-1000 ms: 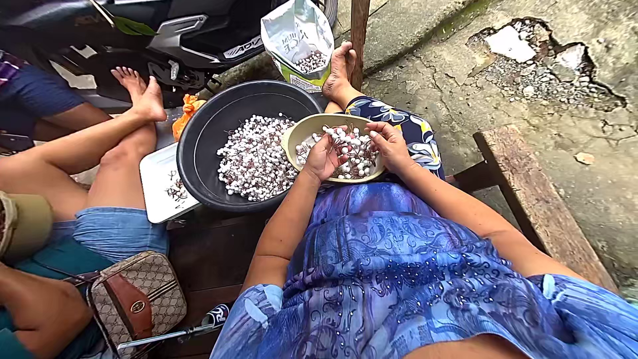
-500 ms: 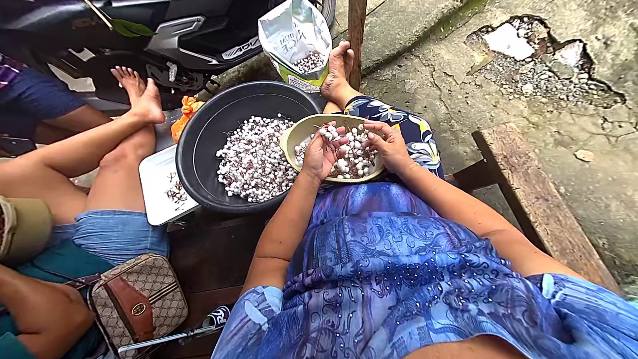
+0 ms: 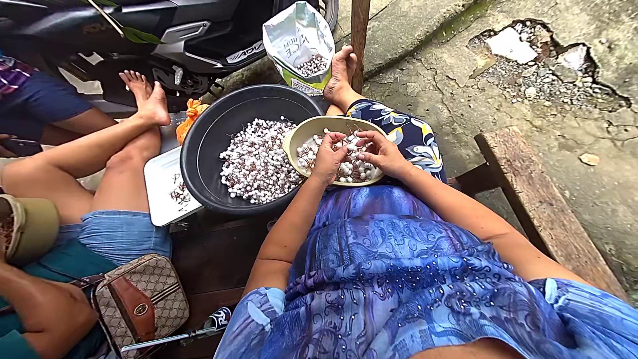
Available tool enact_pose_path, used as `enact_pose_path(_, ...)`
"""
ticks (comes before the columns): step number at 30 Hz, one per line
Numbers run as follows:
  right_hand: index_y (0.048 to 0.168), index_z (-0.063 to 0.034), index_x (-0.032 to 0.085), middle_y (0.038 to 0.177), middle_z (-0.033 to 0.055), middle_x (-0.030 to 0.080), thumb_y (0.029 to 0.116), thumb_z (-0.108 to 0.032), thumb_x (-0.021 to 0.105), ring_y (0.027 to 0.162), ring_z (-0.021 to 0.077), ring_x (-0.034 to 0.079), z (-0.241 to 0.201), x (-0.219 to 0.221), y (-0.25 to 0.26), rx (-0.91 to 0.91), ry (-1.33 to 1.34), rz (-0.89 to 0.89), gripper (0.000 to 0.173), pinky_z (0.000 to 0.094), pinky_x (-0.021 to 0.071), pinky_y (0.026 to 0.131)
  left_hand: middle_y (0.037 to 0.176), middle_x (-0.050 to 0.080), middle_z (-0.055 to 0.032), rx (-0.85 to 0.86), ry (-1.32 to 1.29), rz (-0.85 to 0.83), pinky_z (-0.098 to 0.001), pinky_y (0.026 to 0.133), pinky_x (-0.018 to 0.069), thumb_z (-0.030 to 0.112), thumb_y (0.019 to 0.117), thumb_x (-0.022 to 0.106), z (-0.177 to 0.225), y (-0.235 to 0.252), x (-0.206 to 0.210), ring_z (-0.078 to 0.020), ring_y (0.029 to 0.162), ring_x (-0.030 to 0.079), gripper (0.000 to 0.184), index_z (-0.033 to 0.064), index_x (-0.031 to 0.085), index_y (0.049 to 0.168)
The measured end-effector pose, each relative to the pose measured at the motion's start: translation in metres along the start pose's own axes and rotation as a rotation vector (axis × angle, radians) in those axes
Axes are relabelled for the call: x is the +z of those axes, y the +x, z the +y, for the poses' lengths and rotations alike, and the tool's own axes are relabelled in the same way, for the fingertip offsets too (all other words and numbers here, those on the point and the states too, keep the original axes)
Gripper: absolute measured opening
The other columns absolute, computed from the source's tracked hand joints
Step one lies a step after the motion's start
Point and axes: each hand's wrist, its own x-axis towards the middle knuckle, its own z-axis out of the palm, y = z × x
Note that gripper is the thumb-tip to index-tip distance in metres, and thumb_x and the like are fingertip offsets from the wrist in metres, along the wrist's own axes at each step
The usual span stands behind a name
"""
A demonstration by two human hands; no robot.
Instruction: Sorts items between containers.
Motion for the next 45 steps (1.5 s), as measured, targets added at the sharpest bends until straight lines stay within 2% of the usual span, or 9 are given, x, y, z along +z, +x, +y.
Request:
enact_pose_path(4,0.129,0.0002,0.059,0.113,0.0107,0.065,0.0936,-0.004,0.068,0.072,0.0069,0.062,0.002,0.001,-0.001,-0.004,-0.022,0.011,0.037,0.0254,0.0555,0.069,0.113,0.057,-0.0092,-0.006,0.135,-0.045,-0.0248,0.06,0.0504,-0.005,0.0904,0.067,-0.002,-0.001,0.003,-0.0103,0.076,0.059,0.037,0.0031,0.049,0.121)
enact_pose_path(11,0.118,0.0022,0.061,0.096,0.0074,0.067,0.1017,-0.008,0.053,0.081,0.0095,0.066,0.006,0.0,0.0,0.005,0.058,0.095,0.02,0.0288,0.0583,0.077,0.108,0.058,-0.0051,0.041,-0.012,-0.015,-0.0296,0.076,0.0553,0.002,0.099,0.059,-0.004,0.001,0.0,-0.0104,0.086,0.061,0.019,0.0041,0.051,0.116)
enact_pose_path(21,0.135,0.0013,0.052,0.11,0.0108,0.069,0.0933,-0.009,0.07,0.081,0.0115,0.067,0.004,0.001,0.0,0.023,-0.019,-0.055,0.047,0.0295,0.0581,0.076,0.136,0.057,-0.0098,0.194,-0.031,-0.051,-0.0302,0.098,0.0504,0.004,0.0959,0.062,-0.006,-0.002,-0.002,-0.0116,0.118,0.059,0.016,0.0017,0.055,0.11)
enact_pose_path(28,0.131,0.002,0.056,0.11,0.0119,0.068,0.1019,-0.012,0.057,0.088,0.0136,0.068,0.004,0.0,-0.001,0.021,-0.058,0.059,0.033,0.0324,0.0592,0.081,0.157,0.04,-0.0232,0.431,0.174,0.187,-0.04,0.119,0.0348,0.007,0.0935,0.062,-0.011,0.001,-0.004,-0.0256,0.148,0.037,0.05,-0.0069,0.05,0.14)
enact_pose_path(32,0.111,-0.0014,0.069,0.092,0.007,0.07,0.1021,-0.015,0.06,0.077,0.0092,0.065,0.004,-0.002,-0.006,-0.085,-0.274,-0.13,0.018,0.0303,0.0566,0.076,0.149,0.046,-0.0289,0.675,0.262,0.215,-0.0412,0.116,0.0407,-0.001,0.0919,0.058,-0.006,-0.005,-0.003,-0.031,0.142,0.044,0.033,-0.0119,0.058,0.124)
enact_pose_path(35,0.101,-0.0052,0.076,0.094,0.0095,0.073,0.0998,-0.022,0.062,0.086,0.022,0.071,0.005,-0.001,-0.006,-0.241,-0.55,-0.273,0.022,0.0489,0.0578,0.082,0.14,0.055,-0.0288,0.843,0.479,0.286,-0.0405,0.108,0.0489,-0.003,0.0917,0.059,0.008,-0.005,-0.026,-0.032,0.132,0.055,0.024,-0.0096,0.064,0.114)
enact_pose_path(37,0.1,-0.0065,0.076,0.096,0.0107,0.073,0.1001,-0.027,0.061,0.09,0.0271,0.071,0.003,0.0,-0.007,-0.285,-0.634,-0.317,0.026,0.0552,0.0572,0.082,0.14,0.055,-0.0276,0.761,0.682,0.329,-0.0421,0.109,0.0484,0.001,0.0933,0.062,0.019,-0.004,-0.057,-0.0335,0.133,0.054,0.026,-0.0075,0.065,0.117)
enact_pose_path(42,0.094,-0.0067,0.075,0.089,0.0108,0.073,0.1021,-0.034,0.058,0.083,0.0286,0.072,-0.003,0.0,-0.009,-0.291,-0.701,-0.333,0.033,0.0566,0.0569,0.075,0.144,0.052,-0.0268,0.003,0.913,0.412,-0.0542,0.11,0.0426,0.025,0.1053,0.056,0.016,0.01,-0.15,-0.0388,0.131,0.053,0.04,-0.0024,0.058,0.135)
enact_pose_path(45,0.095,-0.008,0.074,0.085,0.0097,0.071,0.0973,-0.053,0.056,0.078,0.0289,0.07,-0.013,0.0,-0.011,-0.26,-0.766,-0.449,0.048,0.0567,0.0553,0.069,0.145,0.052,-0.0263,-0.125,0.873,0.482,-0.0542,0.111,0.0423,0.021,0.1087,0.047,-0.001,0.023,-0.179,-0.0392,0.132,0.054,0.039,-0.001,0.054,0.14)
